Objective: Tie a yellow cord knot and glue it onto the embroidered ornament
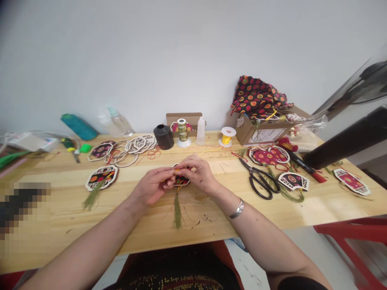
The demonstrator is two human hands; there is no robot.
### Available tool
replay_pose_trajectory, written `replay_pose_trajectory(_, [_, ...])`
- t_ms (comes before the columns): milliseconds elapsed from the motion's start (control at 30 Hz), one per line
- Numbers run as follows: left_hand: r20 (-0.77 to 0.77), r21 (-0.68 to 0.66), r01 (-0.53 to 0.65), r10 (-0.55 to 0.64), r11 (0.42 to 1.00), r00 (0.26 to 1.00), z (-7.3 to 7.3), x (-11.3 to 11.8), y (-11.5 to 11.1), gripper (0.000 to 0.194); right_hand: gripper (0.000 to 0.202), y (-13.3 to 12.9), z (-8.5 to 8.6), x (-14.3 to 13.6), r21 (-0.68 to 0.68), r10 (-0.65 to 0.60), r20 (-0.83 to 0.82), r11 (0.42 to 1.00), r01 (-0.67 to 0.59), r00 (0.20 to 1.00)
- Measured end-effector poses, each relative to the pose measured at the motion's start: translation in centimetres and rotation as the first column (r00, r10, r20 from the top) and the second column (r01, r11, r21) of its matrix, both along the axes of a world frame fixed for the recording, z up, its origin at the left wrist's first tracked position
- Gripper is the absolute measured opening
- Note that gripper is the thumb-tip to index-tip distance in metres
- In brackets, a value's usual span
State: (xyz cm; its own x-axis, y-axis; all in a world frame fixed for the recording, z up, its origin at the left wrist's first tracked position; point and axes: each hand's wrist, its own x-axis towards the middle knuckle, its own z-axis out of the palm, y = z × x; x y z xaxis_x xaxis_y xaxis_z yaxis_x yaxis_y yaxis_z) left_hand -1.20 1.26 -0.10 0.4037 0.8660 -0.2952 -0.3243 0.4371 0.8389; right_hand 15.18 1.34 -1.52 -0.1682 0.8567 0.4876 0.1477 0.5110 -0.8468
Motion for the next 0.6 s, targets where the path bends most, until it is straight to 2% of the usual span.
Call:
replay_pose_trajectory(200, [-0.023, 0.033, -0.002, 0.003, 0.999, 1.0, -0.44, 0.06, 0.15, 0.014, 0.003, 0.11, -0.19, -0.09, 0.067, -0.048, 0.019, 0.997, 0.047, 0.999])
replay_pose_trajectory(400, [-0.048, 0.052, -0.004, 0.006, 0.999, 0.999, -0.62, 0.08, 0.22, 0.016, 0.008, -0.1, 0.2, -0.35, 0.211, -0.144, 0.106, 0.97, 0.119, 0.984])
replay_pose_trajectory(600, [-0.064, 0.062, 0.006, -0.003, 0.998, 0.998, -0.48, 0.13, 0.11, 0.018, 0.011, -0.25, 0.45, -0.43, 0.279, -0.2, 0.193, 0.95, 0.142, 0.961])
